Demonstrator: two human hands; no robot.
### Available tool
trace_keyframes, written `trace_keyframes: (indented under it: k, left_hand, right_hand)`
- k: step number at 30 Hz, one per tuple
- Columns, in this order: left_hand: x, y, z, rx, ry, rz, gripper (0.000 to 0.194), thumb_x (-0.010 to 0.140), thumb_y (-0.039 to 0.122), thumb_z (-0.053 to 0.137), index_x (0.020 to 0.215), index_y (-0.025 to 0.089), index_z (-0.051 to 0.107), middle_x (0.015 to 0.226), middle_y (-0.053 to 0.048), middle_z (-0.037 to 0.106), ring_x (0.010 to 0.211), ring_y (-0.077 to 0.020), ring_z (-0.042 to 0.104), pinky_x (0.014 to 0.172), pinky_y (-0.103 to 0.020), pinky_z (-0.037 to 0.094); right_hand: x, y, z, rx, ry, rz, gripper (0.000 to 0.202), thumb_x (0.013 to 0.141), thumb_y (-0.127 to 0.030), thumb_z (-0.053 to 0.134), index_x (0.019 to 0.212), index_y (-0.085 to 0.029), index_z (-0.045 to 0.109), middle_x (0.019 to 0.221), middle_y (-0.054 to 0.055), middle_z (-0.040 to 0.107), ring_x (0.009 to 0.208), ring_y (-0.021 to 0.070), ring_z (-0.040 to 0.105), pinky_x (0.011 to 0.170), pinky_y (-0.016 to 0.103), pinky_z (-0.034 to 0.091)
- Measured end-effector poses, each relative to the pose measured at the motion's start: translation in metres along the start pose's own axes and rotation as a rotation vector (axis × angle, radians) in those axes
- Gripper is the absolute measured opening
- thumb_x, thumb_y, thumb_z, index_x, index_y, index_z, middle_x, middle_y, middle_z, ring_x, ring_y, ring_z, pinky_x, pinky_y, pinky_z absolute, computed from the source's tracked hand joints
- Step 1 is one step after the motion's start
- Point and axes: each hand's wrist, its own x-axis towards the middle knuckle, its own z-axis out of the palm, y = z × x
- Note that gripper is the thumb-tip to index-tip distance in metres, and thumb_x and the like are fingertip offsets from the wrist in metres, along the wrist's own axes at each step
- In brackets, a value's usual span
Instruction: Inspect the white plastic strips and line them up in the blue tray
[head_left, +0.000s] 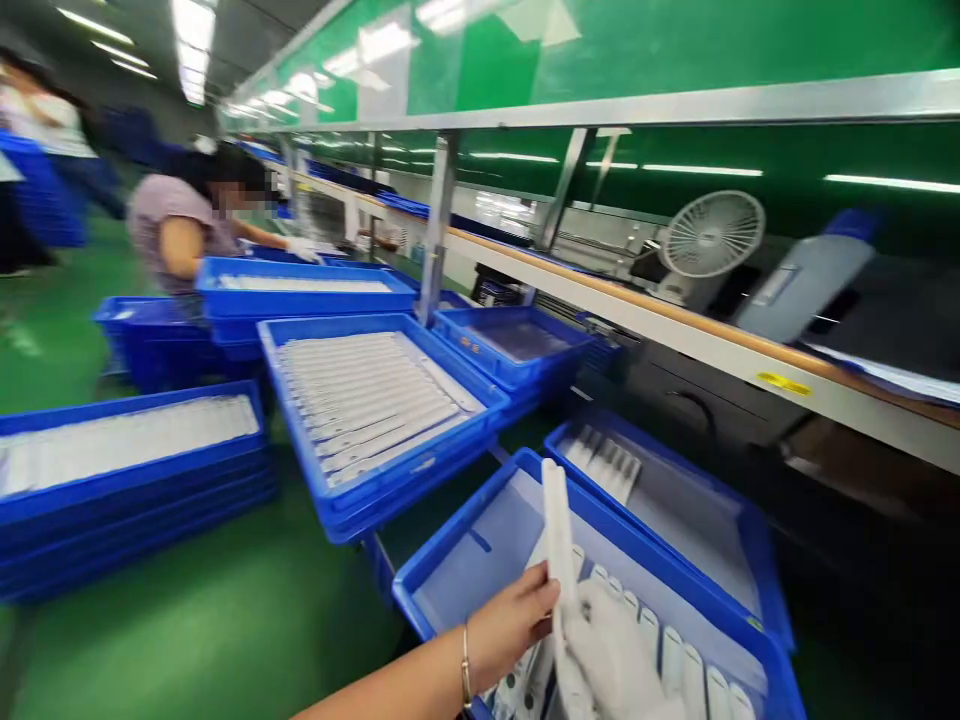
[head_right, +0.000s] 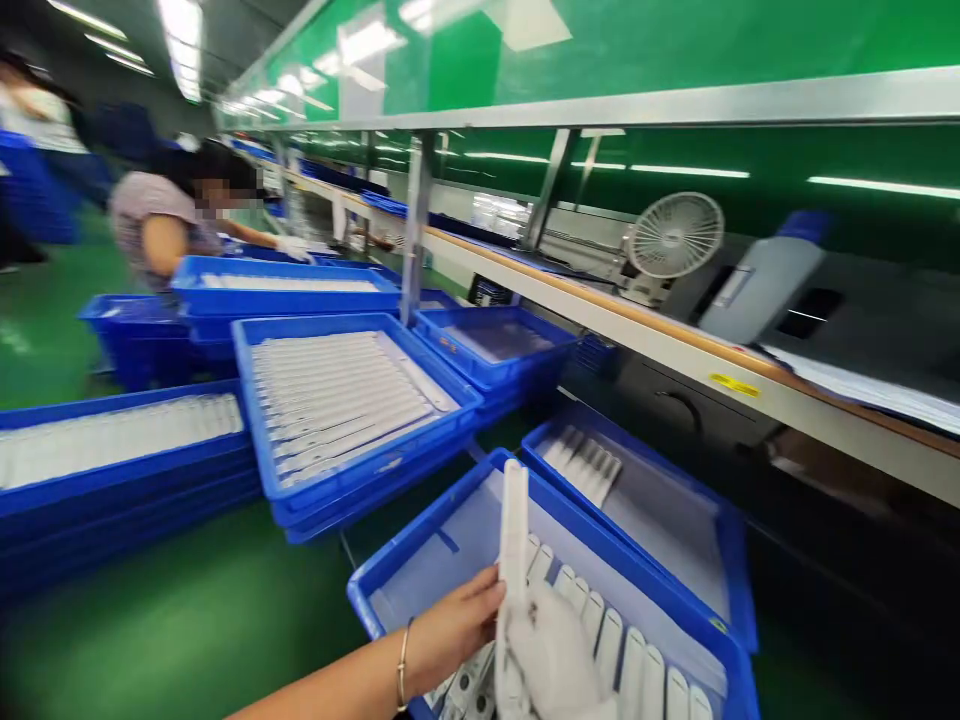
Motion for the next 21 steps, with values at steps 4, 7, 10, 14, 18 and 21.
trace_keyframes:
  k: [4,7,10,14,18,21]
  left_hand:
    - [-0.008,0.005,0.008,-0.091,0.018,-0.176,0.050,0.067,0.029,0.080,0.112,0.017,0.061,0.116,-0.010,0.064,0.098,-0.0239,0.062,0.091,-0.037,0.047]
    - [-0.010,0.004,0.009,-0.125,0.016,-0.194,0.049,0.066,0.020,0.077,0.112,0.016,0.061,0.112,-0.010,0.066,0.088,-0.0223,0.065,0.083,-0.036,0.050]
    - [-0.008,0.001,0.012,-0.131,-0.031,-0.203,0.050,0.067,0.020,0.076,0.114,0.015,0.061,0.101,-0.010,0.069,0.087,-0.0248,0.067,0.082,-0.037,0.050]
    - [-0.002,-0.004,0.017,-0.081,-0.047,-0.182,0.057,0.066,0.020,0.076,0.119,0.018,0.057,0.100,-0.009,0.070,0.091,-0.0274,0.067,0.086,-0.040,0.048]
    - [0.005,-0.013,0.021,0.065,-0.069,-0.170,0.053,0.066,0.018,0.076,0.116,0.019,0.059,0.105,-0.007,0.069,0.102,-0.0262,0.063,0.097,-0.040,0.041]
    - [0.012,-0.018,0.024,0.168,-0.084,-0.191,0.055,0.061,0.012,0.070,0.115,0.020,0.060,0.108,-0.004,0.068,0.109,-0.0255,0.058,0.101,-0.038,0.037]
  right_hand:
    - [-0.018,0.016,0.001,-0.083,-0.005,-0.021,0.013,0.085,-0.041,0.061,0.084,-0.030,0.068,0.087,0.000,0.069,0.089,0.0220,0.066,0.073,0.032,0.052]
    - [-0.023,0.019,0.002,-0.096,-0.001,-0.037,0.007,0.075,-0.041,0.065,0.077,-0.035,0.069,0.080,-0.001,0.070,0.094,0.0284,0.066,0.071,0.034,0.051]
    - [-0.025,0.023,-0.007,-0.101,-0.044,-0.054,0.012,0.077,-0.039,0.062,0.080,-0.030,0.069,0.079,0.002,0.070,0.086,0.0272,0.066,0.075,0.035,0.049]
    - [-0.018,0.031,-0.020,0.100,-0.152,-0.050,0.023,0.088,-0.038,0.047,0.093,-0.025,0.065,0.091,0.003,0.069,0.085,0.0213,0.065,0.076,0.031,0.049]
    - [-0.008,0.044,-0.022,0.162,-0.082,0.081,0.017,0.083,-0.036,0.054,0.087,-0.021,0.061,0.084,0.002,0.065,0.081,0.0206,0.062,0.074,0.029,0.047]
    - [-0.007,0.053,-0.024,0.162,-0.017,0.134,0.016,0.081,-0.036,0.057,0.080,-0.021,0.057,0.074,0.000,0.060,0.072,0.0190,0.058,0.070,0.029,0.045]
